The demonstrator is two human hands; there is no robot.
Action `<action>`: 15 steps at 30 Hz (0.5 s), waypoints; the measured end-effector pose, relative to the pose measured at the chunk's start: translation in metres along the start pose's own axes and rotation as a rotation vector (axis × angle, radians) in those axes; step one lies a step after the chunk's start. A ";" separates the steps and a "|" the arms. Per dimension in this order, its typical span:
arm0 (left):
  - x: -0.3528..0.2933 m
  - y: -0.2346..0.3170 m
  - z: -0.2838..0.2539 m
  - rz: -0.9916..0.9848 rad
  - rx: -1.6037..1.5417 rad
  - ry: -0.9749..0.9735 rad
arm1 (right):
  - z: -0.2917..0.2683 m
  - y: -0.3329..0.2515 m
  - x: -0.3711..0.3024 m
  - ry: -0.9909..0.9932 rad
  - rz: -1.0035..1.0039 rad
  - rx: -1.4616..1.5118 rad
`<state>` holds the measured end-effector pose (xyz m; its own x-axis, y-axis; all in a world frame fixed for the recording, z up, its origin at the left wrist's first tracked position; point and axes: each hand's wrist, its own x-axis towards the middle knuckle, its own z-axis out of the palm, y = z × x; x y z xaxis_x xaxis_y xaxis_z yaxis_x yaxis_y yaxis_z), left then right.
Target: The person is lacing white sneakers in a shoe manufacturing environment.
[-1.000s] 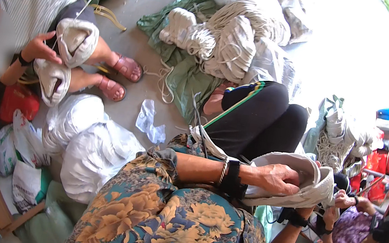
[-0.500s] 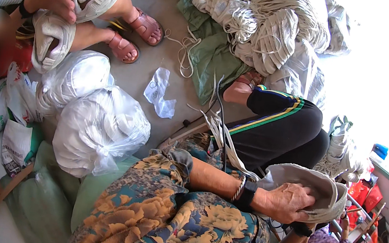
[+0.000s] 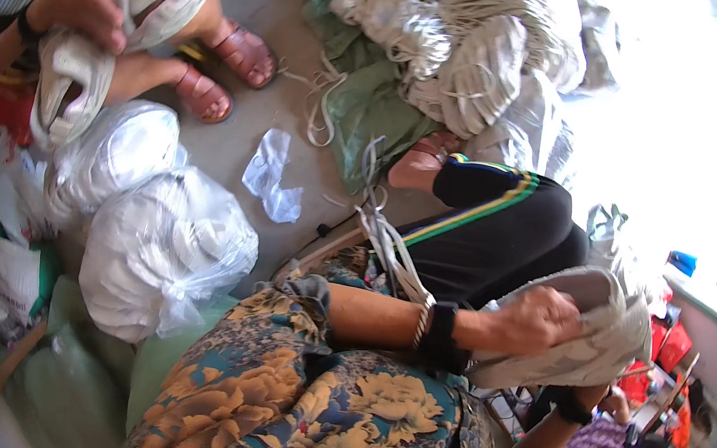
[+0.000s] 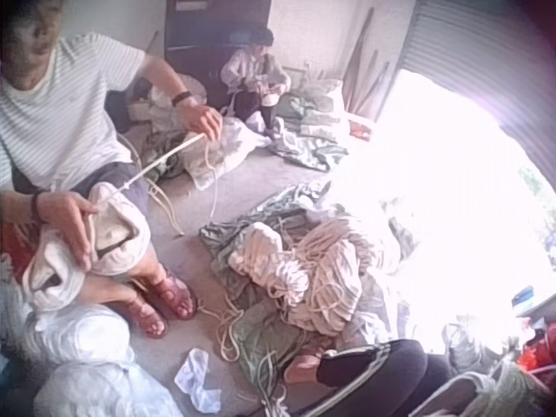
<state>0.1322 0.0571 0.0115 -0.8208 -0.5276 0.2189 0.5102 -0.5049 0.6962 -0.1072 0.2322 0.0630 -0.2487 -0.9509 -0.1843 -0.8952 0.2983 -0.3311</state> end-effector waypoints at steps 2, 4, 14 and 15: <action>0.008 -0.008 -0.017 -0.212 -0.136 -0.095 | -0.002 0.000 0.010 0.068 0.045 -0.075; 0.018 -0.008 -0.030 -0.378 -0.259 -0.011 | -0.011 0.004 0.002 0.148 0.113 -0.155; 0.046 -0.047 -0.010 -0.630 -0.538 -0.151 | -0.022 -0.005 0.021 0.131 0.566 0.963; 0.047 -0.055 -0.006 -0.646 -0.597 -0.177 | -0.015 -0.002 0.021 0.096 0.401 0.922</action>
<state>0.0671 0.0562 -0.0202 -0.9965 0.0708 0.0439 -0.0571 -0.9640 0.2598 -0.1163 0.2099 0.0734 -0.5340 -0.7567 -0.3771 -0.1136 0.5062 -0.8549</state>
